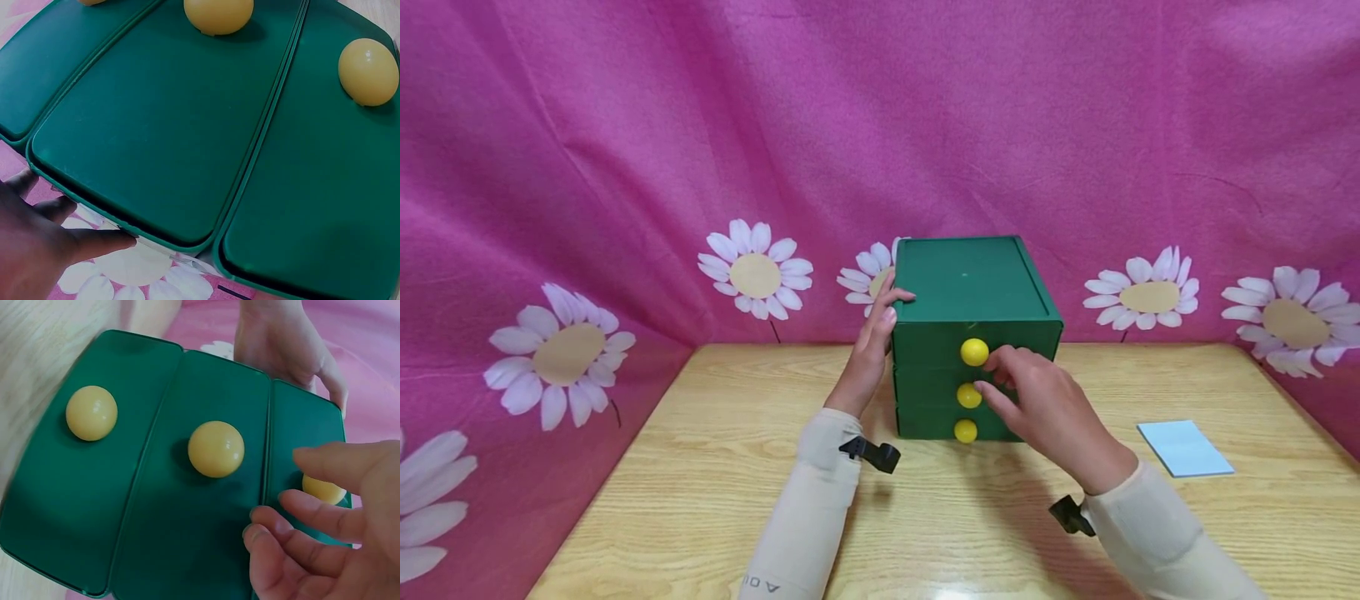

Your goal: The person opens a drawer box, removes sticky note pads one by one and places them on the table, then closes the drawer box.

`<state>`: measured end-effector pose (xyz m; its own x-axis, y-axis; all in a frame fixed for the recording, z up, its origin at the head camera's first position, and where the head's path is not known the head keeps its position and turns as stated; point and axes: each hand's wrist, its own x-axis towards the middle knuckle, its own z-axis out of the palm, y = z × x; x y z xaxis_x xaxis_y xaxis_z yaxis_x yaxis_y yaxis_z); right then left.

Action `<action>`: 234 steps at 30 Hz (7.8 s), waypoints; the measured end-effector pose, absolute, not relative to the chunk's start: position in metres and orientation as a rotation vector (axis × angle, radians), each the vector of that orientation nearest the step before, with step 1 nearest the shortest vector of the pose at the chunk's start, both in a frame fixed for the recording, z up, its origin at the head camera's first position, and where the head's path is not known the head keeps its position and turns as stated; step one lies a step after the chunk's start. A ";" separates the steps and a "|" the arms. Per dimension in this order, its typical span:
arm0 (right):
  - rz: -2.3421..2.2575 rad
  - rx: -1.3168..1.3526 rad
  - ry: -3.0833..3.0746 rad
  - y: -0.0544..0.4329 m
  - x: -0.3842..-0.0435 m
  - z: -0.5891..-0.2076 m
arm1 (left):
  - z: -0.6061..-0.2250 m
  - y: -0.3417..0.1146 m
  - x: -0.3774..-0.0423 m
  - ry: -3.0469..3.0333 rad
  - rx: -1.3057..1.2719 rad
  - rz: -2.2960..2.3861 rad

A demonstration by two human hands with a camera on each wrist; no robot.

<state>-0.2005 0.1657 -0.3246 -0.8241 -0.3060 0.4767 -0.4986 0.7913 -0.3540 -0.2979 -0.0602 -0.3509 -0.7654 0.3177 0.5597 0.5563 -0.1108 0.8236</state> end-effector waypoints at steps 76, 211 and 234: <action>0.637 0.702 -2.669 0.152 -0.193 -0.344 | -0.327 -0.062 -0.273 -2.056 -0.954 -1.954; 0.485 0.745 -2.697 0.153 -0.137 -0.337 | -0.332 -0.078 -0.290 -2.110 -1.078 -1.982; 0.460 0.758 -2.858 0.152 -0.130 -0.330 | -0.324 -0.090 -0.280 -2.193 -1.119 -1.842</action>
